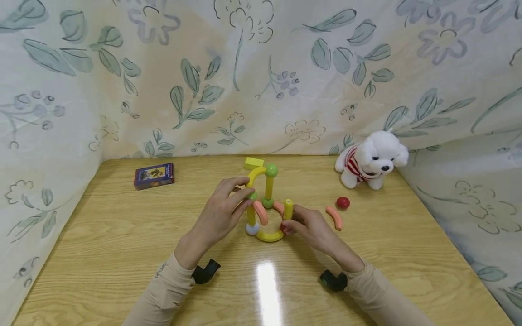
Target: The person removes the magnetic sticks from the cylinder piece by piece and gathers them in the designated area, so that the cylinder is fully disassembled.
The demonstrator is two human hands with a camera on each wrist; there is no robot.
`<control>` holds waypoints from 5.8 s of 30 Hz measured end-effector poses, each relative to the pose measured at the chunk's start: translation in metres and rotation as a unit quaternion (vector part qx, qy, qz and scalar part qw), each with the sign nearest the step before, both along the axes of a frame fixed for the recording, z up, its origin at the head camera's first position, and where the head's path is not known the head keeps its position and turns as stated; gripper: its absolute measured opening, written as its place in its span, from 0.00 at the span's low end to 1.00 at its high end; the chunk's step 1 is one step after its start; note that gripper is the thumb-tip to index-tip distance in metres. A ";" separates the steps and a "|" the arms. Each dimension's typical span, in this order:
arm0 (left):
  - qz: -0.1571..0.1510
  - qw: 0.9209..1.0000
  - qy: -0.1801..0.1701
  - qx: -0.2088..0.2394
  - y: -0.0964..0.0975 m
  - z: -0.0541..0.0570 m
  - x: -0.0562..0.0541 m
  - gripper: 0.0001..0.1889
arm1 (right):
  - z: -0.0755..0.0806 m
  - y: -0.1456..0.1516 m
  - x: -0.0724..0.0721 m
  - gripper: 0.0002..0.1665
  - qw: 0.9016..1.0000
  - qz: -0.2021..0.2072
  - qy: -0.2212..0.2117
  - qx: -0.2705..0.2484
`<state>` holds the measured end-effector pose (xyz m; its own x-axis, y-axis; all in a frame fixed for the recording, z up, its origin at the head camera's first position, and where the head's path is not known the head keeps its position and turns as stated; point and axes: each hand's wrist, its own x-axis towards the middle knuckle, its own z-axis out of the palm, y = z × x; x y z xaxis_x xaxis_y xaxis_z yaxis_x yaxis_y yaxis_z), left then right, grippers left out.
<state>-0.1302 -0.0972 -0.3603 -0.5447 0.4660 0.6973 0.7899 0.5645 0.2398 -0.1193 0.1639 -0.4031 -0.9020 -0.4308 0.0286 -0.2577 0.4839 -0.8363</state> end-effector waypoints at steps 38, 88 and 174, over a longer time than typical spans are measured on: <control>0.001 1.000 -0.007 0.000 0.001 0.000 0.000 0.12 | -0.001 0.183 -0.035 0.09 0.857 -0.144 0.211 0.448; -0.023 0.999 0.034 -0.022 0.010 0.003 0.012 0.12 | -0.004 0.005 -0.019 0.12 0.938 0.001 0.262 0.225; -0.004 0.997 0.066 -0.046 0.015 -0.003 0.011 0.12 | -0.015 0.068 -0.041 0.06 0.929 -0.113 0.179 0.302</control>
<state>-0.1188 -0.0821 -0.3636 -0.4469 0.5353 0.7168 0.8156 0.5729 0.0807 -0.1599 0.2322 -0.4185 -0.9509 -0.2660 0.1581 -0.3010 0.9133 -0.2743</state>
